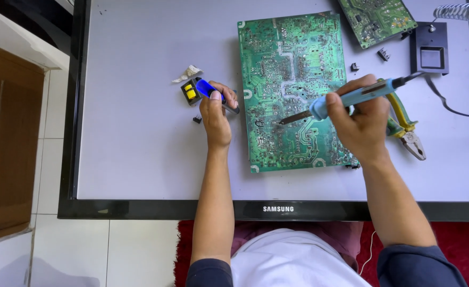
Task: Desoldering electronic components from a printed circuit board using a soldering iron and a desoldering pump.
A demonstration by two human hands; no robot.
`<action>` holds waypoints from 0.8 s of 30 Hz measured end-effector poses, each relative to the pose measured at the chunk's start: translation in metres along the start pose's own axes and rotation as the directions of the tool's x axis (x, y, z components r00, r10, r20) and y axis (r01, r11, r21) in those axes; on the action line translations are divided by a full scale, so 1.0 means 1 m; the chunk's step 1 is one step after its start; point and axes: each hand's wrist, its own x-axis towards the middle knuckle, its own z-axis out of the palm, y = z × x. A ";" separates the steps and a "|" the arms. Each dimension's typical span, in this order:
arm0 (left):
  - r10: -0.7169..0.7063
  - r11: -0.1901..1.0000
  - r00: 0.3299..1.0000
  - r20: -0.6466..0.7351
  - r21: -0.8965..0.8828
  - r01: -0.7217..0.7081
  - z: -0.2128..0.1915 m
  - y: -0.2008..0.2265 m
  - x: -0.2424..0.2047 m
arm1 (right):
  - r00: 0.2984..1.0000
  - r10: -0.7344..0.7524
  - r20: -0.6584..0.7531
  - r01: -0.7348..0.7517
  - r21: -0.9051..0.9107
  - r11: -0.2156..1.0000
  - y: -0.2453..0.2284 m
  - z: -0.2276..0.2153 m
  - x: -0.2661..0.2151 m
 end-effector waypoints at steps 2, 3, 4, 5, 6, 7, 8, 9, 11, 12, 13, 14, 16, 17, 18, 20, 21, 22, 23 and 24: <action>0.006 1.000 1.000 -0.002 -0.002 -0.006 0.000 0.000 0.000 | 1.000 0.007 -0.002 -0.007 0.015 1.000 0.010 -0.003 -0.003; 0.010 1.000 1.000 0.002 -0.005 -0.010 0.001 0.000 0.000 | 1.000 0.018 -0.008 -0.018 0.028 0.999 0.015 -0.004 -0.005; 0.009 1.000 1.000 -0.002 -0.005 -0.009 0.002 -0.002 0.000 | 1.000 0.018 -0.004 -0.018 0.028 0.999 0.018 -0.004 -0.005; 0.011 1.000 1.000 0.000 -0.007 -0.011 0.002 -0.002 0.000 | 1.000 0.020 -0.020 -0.019 0.040 0.999 0.021 -0.003 -0.007; 0.013 1.000 1.000 0.001 -0.008 -0.013 0.002 -0.003 -0.001 | 0.999 0.023 -0.036 -0.021 0.052 0.998 0.024 -0.002 -0.009; 0.012 1.000 1.000 -0.001 -0.007 -0.012 0.001 -0.004 0.000 | 0.999 0.024 -0.035 -0.022 0.053 0.998 0.026 -0.002 -0.009; 0.016 1.000 1.000 0.001 -0.010 -0.016 0.001 -0.004 0.000 | 0.999 0.027 -0.046 -0.025 0.055 0.998 0.028 -0.003 -0.009; 0.019 1.000 1.000 0.003 -0.012 -0.019 0.001 -0.005 -0.001 | 0.998 0.033 -0.058 -0.029 0.056 0.998 0.030 -0.003 -0.011; 0.013 1.000 1.000 0.008 -0.005 -0.013 0.000 -0.004 -0.001 | 0.997 0.034 -0.065 -0.030 0.062 0.998 0.030 -0.002 -0.012; 0.010 1.000 1.000 0.012 0.000 -0.010 0.000 -0.003 -0.001 | 0.997 0.032 -0.073 -0.027 0.068 0.997 0.031 -0.002 -0.011; 0.010 1.000 1.000 0.015 0.000 -0.010 0.001 -0.002 0.000 | 0.997 0.033 -0.076 -0.028 0.067 0.997 0.031 -0.002 -0.011; 0.012 1.000 1.000 0.020 0.007 -0.013 0.001 -0.002 0.000 | 0.997 0.040 -0.067 -0.035 0.075 0.997 0.030 -0.002 -0.011; 0.010 1.000 1.000 0.021 0.015 -0.011 0.001 -0.002 -0.002 | 0.997 0.051 -0.053 -0.046 0.083 0.995 0.031 -0.003 -0.012; 0.015 1.000 1.000 0.021 0.006 -0.015 0.001 -0.003 -0.001 | 0.997 0.053 -0.053 -0.047 0.095 0.994 0.032 -0.003 -0.013; 0.020 1.000 1.000 0.021 -0.002 -0.020 0.001 -0.003 -0.001 | 0.997 0.054 -0.053 -0.048 0.106 0.993 0.034 -0.003 -0.013; 0.020 1.000 1.000 0.017 -0.005 -0.020 0.001 -0.004 0.000 | 0.997 0.055 -0.049 -0.049 0.112 0.993 0.030 -0.001 -0.010; 0.015 1.000 1.000 0.013 -0.008 -0.015 0.001 -0.003 -0.002 | 0.997 0.061 -0.044 -0.056 0.117 0.992 0.028 -0.001 -0.010; 0.013 1.000 1.000 0.011 -0.008 -0.013 0.000 -0.003 -0.002 | 0.997 0.063 -0.042 -0.058 0.116 0.992 0.026 -0.003 -0.011; 0.008 1.000 1.000 0.005 -0.004 -0.008 0.000 -0.003 -0.001 | 0.999 0.047 -0.011 -0.046 0.098 0.994 0.025 -0.004 -0.011; 0.002 1.000 1.000 -0.001 0.001 -0.002 0.000 -0.003 0.000 | 0.999 0.031 0.021 -0.033 0.079 0.996 0.024 -0.006 -0.011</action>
